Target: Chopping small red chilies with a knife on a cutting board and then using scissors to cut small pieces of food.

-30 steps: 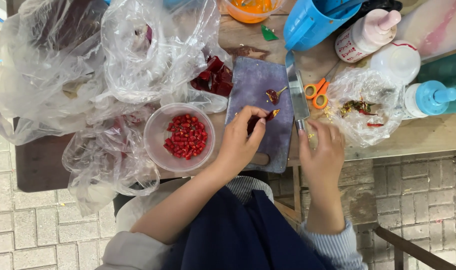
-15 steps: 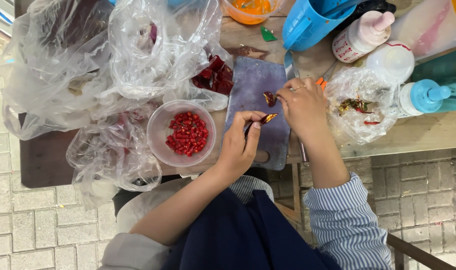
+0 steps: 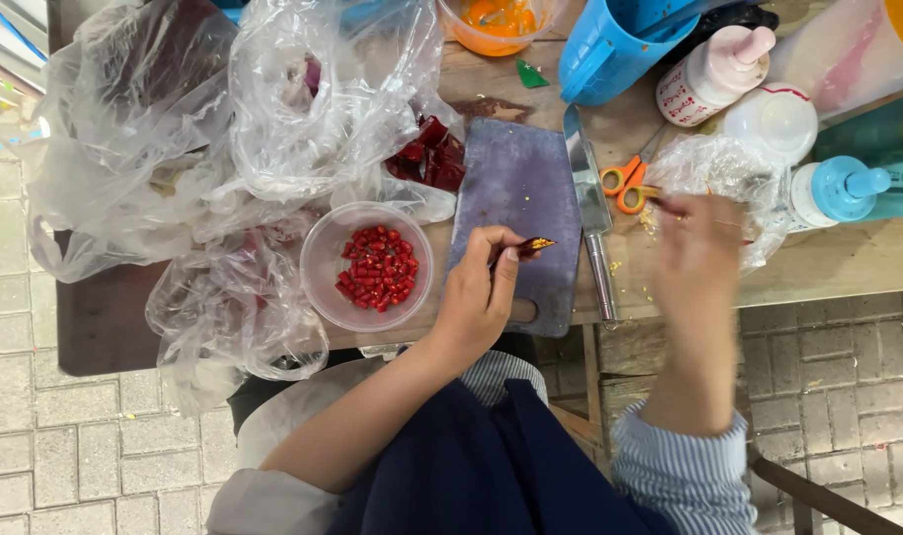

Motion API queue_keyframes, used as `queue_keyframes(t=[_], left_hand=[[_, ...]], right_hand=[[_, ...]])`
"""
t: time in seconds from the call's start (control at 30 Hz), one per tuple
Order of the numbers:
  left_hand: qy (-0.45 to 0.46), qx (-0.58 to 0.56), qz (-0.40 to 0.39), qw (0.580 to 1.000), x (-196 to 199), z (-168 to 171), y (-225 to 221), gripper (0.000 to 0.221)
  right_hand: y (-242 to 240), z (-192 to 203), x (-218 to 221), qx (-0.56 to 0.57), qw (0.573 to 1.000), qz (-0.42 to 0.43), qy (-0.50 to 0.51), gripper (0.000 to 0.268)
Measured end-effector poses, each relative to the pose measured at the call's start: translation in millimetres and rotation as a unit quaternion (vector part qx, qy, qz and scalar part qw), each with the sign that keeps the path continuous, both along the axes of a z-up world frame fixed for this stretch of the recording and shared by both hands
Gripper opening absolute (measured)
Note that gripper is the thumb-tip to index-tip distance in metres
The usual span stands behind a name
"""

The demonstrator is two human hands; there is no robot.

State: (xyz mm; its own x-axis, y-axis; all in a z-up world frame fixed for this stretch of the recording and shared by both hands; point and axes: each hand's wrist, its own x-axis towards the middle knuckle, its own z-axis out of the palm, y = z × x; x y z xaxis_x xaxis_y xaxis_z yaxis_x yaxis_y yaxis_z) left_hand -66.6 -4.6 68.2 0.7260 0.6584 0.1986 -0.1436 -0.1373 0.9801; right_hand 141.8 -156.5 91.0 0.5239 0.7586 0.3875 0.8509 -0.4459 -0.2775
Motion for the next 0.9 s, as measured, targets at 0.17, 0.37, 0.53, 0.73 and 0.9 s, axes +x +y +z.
queue_keyframes(t=[0.17,0.37,0.53,0.73,0.9], left_hand=[[0.028,-0.042,-0.01,0.999,0.9,2.4,-0.9,0.021],[0.026,-0.051,-0.021,0.998,5.8,1.9,-4.7,0.024],[0.034,-0.068,-0.05,0.996,4.3,7.0,-10.3,0.021],[0.039,-0.055,-0.051,0.996,-3.1,12.0,-12.1,0.018],[0.032,-0.058,-0.051,0.997,-6.0,13.4,-14.4,0.02]], right_hand=[[-72.2,-4.7,49.7,-0.029,0.991,-0.099,-0.083,0.004],[-83.5,-3.4,19.7,-0.017,0.991,-0.112,-0.071,0.02],[-73.7,-48.0,15.2,-0.135,0.96,-0.117,-0.216,0.039],[-76.1,-30.8,26.6,0.055,0.973,-0.075,-0.212,0.008],[-73.3,-19.2,13.9,0.023,0.975,-0.058,-0.212,0.006]])
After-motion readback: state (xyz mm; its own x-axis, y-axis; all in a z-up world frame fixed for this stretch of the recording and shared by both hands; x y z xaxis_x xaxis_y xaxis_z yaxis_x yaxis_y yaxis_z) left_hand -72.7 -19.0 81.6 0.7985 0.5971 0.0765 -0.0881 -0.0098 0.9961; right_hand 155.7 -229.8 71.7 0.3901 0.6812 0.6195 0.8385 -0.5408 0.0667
